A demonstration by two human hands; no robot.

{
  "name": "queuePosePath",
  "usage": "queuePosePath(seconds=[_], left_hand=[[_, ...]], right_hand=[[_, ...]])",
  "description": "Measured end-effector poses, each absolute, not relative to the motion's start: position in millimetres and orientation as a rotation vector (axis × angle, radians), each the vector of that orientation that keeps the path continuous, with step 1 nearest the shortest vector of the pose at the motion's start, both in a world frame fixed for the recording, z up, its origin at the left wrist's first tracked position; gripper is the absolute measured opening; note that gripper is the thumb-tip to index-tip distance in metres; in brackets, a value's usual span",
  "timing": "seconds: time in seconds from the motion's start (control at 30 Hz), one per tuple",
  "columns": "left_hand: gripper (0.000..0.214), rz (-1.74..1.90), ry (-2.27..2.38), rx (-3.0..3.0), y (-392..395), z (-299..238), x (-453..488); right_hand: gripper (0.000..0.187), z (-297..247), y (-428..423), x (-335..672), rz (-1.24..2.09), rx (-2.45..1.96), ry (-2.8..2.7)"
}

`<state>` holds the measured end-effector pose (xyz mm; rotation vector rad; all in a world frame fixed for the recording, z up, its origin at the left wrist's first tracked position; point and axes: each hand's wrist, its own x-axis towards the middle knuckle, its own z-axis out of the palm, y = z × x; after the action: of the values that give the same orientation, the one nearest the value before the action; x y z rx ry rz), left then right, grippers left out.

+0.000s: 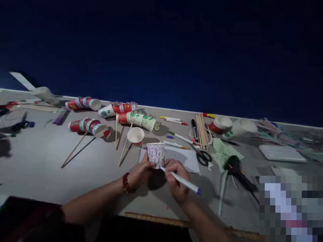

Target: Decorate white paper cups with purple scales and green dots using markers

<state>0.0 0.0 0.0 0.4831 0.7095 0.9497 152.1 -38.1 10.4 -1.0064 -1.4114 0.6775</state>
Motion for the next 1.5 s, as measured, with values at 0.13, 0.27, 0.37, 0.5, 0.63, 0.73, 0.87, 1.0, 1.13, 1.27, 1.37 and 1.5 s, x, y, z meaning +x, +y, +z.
queuePosePath(seconds=[0.13, 0.27, 0.37, 0.5, 0.63, 0.73, 0.87, 1.0, 1.13, 1.27, 1.37, 1.5], left_hand=[[0.085, 0.930, 0.734, 0.478, -2.9, -1.0, -4.5], [0.084, 0.932, 0.694, 0.477, -2.6, -1.5, -5.6], [0.082, 0.947, 0.642, 0.470, -2.1, -1.9, -7.2], [0.080, 0.940, 0.627, 0.462, -3.2, -6.2, -10.6], [0.079, 0.952, 0.613, 0.517, -5.2, -12.8, -10.7], [0.078, 0.966, 0.628, 0.533, -5.6, -15.7, -9.6], [0.074, 0.960, 0.641, 0.544, -4.6, -15.2, -9.5], [0.068, 0.955, 0.600, 0.531, -3.6, -10.8, -9.9], [0.070, 0.934, 0.604, 0.491, -2.7, -6.9, -9.3], [0.071, 0.916, 0.602, 0.488, -1.7, -4.9, -8.5], [0.071, 0.910, 0.611, 0.493, -1.3, -4.1, -8.0], [0.072, 0.909, 0.631, 0.505, -1.7, -3.5, -7.8]], right_hand=[[0.012, 5.4, -37.9, 153.3, 0.712, -1.001, -1.396], [0.012, 3.0, -38.0, 152.9, 0.786, -0.955, -1.280], [0.012, 3.4, -37.5, 152.0, 0.842, -0.958, -1.201], [0.012, 5.6, -37.2, 150.6, 0.879, -0.903, -1.196], [0.013, 8.5, -37.9, 149.8, 0.891, -0.857, -1.210], [0.014, 10.2, -38.3, 149.6, 0.886, -0.848, -1.231], [0.014, 10.7, -38.2, 149.9, 0.871, -0.845, -1.240], [0.013, 10.7, -36.8, 150.8, 0.865, -0.869, -1.197], [0.012, 11.8, -36.1, 151.1, 0.893, -0.925, -1.144], [0.010, 11.8, -36.4, 150.2, 0.892, -0.952, -1.149], [0.010, 10.2, -36.3, 149.9, 0.875, -0.962, -1.162], [0.010, 6.6, -36.5, 150.5, 0.870, -0.960, -1.187]])
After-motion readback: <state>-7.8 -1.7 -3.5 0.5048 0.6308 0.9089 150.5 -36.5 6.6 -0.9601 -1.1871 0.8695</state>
